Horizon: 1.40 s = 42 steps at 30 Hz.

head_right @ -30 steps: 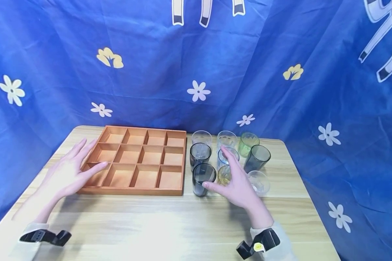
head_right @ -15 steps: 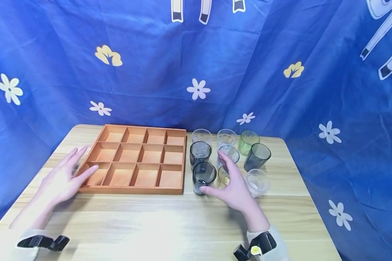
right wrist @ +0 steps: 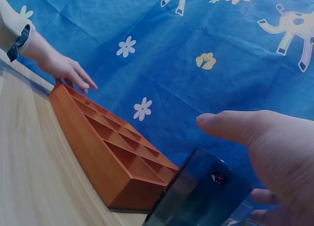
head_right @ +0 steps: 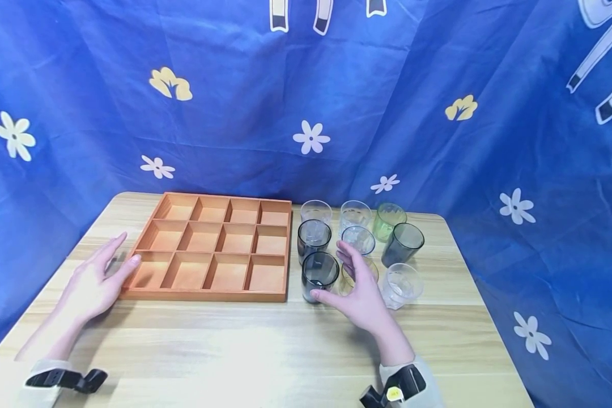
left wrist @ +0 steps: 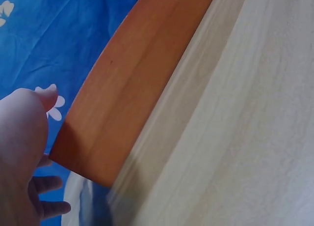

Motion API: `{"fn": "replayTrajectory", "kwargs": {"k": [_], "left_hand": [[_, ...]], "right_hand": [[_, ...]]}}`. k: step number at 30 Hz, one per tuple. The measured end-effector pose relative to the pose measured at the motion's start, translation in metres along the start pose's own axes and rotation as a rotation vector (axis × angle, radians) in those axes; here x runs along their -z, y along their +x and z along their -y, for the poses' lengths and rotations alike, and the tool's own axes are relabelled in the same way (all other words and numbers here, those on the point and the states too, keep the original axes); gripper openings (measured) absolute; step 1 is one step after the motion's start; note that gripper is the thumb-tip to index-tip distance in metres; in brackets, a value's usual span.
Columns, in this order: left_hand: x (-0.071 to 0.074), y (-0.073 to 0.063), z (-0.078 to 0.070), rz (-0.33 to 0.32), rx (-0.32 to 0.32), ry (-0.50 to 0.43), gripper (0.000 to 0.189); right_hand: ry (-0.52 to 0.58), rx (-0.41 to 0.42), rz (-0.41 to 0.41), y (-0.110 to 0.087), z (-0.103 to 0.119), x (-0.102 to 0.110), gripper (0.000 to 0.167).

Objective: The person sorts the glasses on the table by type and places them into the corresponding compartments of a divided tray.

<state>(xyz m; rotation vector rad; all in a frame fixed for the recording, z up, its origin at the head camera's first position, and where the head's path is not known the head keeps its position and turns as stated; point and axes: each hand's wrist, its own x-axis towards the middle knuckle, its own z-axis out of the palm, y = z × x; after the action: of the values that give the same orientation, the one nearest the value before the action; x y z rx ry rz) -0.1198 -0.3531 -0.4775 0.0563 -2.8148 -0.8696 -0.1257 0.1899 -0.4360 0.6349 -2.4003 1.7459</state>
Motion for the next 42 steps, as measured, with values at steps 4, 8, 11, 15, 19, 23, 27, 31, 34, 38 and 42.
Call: {"fn": "replayTrajectory", "kwargs": {"k": [4,8,11,15,19,23,27,31,34,38,42], "left_hand": [[-0.003,-0.002,0.003,-0.043,0.015,-0.042,0.072],[-0.008,-0.003,0.002,-0.086,0.047,-0.076,0.071],[-0.010,-0.005,0.001,-0.112,0.077,-0.110,0.069],[-0.012,-0.006,-0.002,-0.157,0.093,-0.162,0.065],[-0.014,-0.006,-0.005,-0.204,0.100,-0.151,0.056],[-0.016,-0.006,-0.006,-0.220,0.135,-0.135,0.051],[-0.017,-0.006,-0.005,-0.219,0.164,-0.157,0.050],[-0.018,-0.005,-0.005,-0.210,0.177,-0.164,0.049],[-0.019,-0.005,-0.004,-0.209,0.181,-0.166,0.048],[-0.022,-0.005,-0.003,-0.220,0.173,-0.189,0.046],[-0.023,-0.005,-0.002,-0.235,0.165,-0.188,0.045]], "right_hand": [[0.019,-0.005,-0.001,-0.001,0.000,-0.003,0.103],[0.037,-0.009,-0.006,-0.002,0.000,-0.007,0.103],[0.048,-0.024,-0.009,-0.002,0.000,-0.010,0.103],[0.042,-0.055,-0.015,-0.001,0.000,-0.013,0.104],[0.044,-0.082,-0.027,0.000,0.000,-0.017,0.104],[0.052,-0.122,-0.045,0.001,-0.001,-0.021,0.105],[0.076,-0.149,-0.077,0.004,-0.002,-0.027,0.105],[0.076,-0.171,-0.118,0.004,-0.002,-0.034,0.106],[0.062,-0.188,-0.132,0.005,-0.003,-0.039,0.104],[0.058,-0.190,-0.136,0.004,-0.006,-0.044,0.095],[0.075,-0.160,-0.151,0.004,-0.011,-0.047,0.087]]}}
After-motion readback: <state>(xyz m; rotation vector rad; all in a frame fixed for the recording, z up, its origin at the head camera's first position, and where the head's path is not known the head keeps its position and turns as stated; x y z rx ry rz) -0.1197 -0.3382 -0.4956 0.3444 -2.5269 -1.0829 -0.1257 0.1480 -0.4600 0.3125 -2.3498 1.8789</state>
